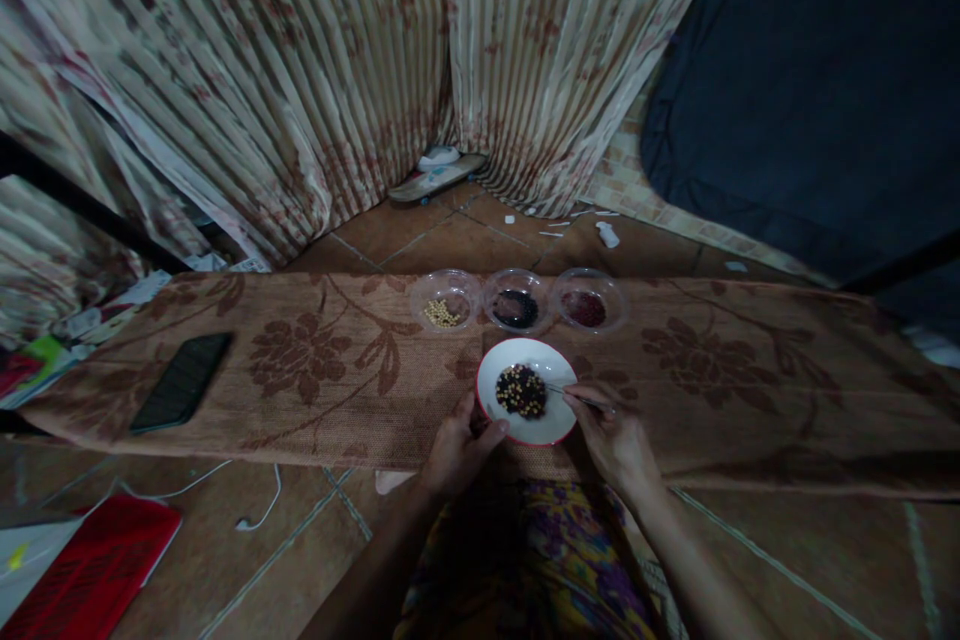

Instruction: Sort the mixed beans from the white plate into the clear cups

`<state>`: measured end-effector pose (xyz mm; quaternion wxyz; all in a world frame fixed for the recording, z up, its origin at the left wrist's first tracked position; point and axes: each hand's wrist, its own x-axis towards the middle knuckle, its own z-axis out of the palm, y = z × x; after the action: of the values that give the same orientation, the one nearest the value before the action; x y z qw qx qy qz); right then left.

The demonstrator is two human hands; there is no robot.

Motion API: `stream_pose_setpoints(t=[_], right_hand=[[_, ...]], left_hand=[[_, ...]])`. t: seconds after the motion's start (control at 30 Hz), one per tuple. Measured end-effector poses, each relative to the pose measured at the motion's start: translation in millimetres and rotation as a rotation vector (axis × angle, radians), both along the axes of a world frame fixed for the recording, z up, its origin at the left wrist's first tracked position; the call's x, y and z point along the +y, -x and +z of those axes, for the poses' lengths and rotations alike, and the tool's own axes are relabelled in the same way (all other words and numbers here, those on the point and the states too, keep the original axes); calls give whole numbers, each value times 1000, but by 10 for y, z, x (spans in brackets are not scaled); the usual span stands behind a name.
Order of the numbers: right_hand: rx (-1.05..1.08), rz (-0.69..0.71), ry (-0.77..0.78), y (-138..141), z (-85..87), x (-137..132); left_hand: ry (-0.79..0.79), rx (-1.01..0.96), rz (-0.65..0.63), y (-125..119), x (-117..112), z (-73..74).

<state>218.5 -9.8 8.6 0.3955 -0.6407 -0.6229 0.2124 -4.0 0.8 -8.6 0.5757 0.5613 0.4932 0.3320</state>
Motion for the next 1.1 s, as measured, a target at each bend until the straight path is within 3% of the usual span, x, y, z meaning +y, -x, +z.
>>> stream_pose_setpoints(t=[0.5, 1.1], right_hand=[[-157, 83, -108, -7, -20, -15], [-38, 23, -80, 4, 2, -49]], left_hand=[[-13, 9, -4, -16, -9, 49], [-52, 39, 6, -5, -10, -70]])
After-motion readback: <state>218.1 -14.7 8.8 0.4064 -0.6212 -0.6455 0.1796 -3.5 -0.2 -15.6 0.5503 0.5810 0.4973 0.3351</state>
